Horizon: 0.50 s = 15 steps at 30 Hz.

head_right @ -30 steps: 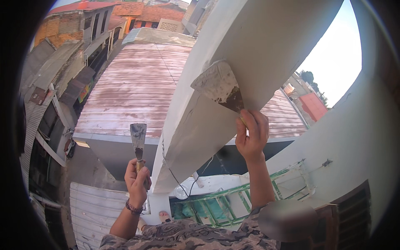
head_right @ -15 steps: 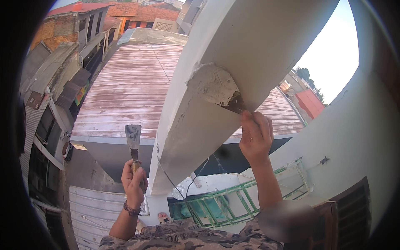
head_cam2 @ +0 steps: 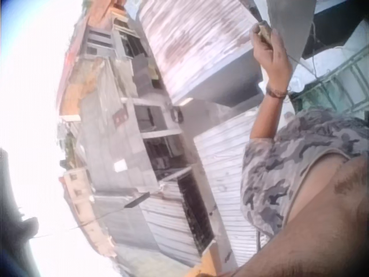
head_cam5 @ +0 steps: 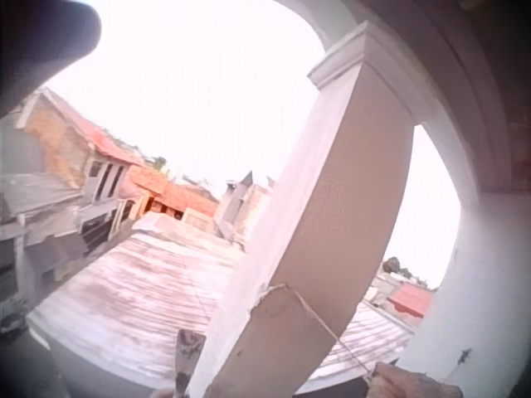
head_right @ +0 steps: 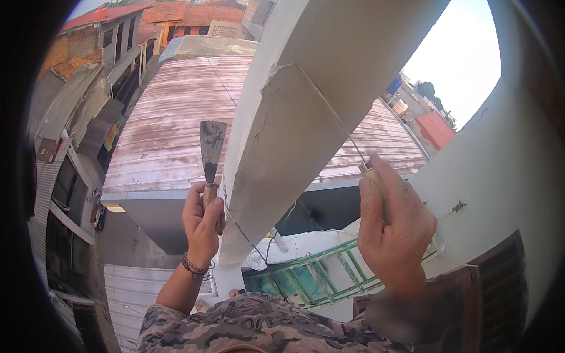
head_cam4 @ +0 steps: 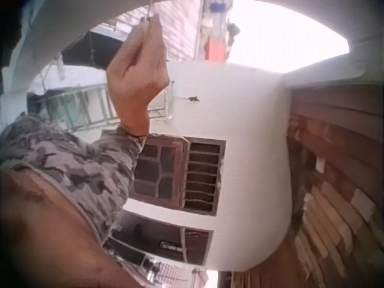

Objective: The person uses two putty knives to apply and smooth white plaster onto a vertical concrete beam on a rooftop. They repeatedly transfer material between the tools and spread it along the beam's surface.

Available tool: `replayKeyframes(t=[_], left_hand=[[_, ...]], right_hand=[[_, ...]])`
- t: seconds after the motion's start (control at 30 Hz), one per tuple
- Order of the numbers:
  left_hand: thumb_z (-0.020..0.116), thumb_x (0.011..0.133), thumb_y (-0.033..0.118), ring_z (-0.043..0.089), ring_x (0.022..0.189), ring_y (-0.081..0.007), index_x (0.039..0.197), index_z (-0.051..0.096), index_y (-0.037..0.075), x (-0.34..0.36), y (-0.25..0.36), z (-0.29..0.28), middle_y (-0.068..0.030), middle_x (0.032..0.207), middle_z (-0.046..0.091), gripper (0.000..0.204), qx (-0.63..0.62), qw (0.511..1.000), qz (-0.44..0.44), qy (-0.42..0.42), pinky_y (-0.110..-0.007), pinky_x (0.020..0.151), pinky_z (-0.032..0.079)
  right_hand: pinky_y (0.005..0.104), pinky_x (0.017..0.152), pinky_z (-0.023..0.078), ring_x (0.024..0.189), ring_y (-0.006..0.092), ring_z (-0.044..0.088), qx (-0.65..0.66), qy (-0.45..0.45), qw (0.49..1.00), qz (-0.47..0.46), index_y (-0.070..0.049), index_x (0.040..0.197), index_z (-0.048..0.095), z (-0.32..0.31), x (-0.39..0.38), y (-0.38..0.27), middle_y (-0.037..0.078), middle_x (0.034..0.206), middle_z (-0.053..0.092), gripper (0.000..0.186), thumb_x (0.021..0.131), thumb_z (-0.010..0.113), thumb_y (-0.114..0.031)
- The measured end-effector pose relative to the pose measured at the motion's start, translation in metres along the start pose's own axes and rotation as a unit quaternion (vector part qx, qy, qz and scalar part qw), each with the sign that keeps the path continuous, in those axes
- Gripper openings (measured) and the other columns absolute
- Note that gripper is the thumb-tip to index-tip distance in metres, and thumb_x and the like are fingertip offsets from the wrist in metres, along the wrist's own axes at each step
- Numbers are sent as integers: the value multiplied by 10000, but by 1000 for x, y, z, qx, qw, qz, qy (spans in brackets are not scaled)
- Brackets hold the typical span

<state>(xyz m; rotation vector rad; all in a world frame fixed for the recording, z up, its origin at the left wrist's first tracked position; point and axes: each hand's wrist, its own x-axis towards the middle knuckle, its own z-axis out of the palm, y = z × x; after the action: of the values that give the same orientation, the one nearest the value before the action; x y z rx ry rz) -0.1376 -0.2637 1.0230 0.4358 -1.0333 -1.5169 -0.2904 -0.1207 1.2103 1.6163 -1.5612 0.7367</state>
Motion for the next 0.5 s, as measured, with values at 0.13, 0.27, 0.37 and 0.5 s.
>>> replayKeyframes(t=[0.13, 0.27, 0.37, 0.5], left_hand=[[571, 910, 96, 441, 652, -44, 1102, 508, -22, 4, -7, -1, 4, 763, 525, 234, 63, 997, 38, 19, -200, 570, 369], [574, 903, 103, 449, 665, -55, 1101, 515, -25, 0, -16, -4, -1, 763, 531, 243, 77, 995, 42, 35, -206, 586, 380], [557, 917, 109, 431, 548, -19, 1153, 484, 12, -2, -24, -8, 22, 718, 510, 265, 98, 993, 60, 24, -178, 461, 343], [549, 924, 113, 428, 490, -4, 1176, 470, 32, -4, -31, -11, 35, 693, 505, 277, 105, 993, 57, 14, -165, 397, 325]], right_hand=[[329, 531, 549, 641, 290, 692, -153, -31, 984, -88, 49, 1051, 643, -10, 40, -36, 181, 801, 682, 231, 841, 658, -46], [346, 537, 543, 687, 301, 687, -245, -93, 961, -85, 43, 1072, 636, 1, 38, -62, 194, 820, 672, 221, 885, 606, -71], [339, 498, 527, 622, 270, 670, -343, -123, 929, -68, 43, 1131, 603, 17, 27, -83, 180, 786, 646, 288, 863, 618, -61], [329, 469, 512, 571, 247, 645, -395, -134, 906, -75, 74, 1171, 558, 29, 19, -93, 160, 766, 619, 338, 862, 590, -60]])
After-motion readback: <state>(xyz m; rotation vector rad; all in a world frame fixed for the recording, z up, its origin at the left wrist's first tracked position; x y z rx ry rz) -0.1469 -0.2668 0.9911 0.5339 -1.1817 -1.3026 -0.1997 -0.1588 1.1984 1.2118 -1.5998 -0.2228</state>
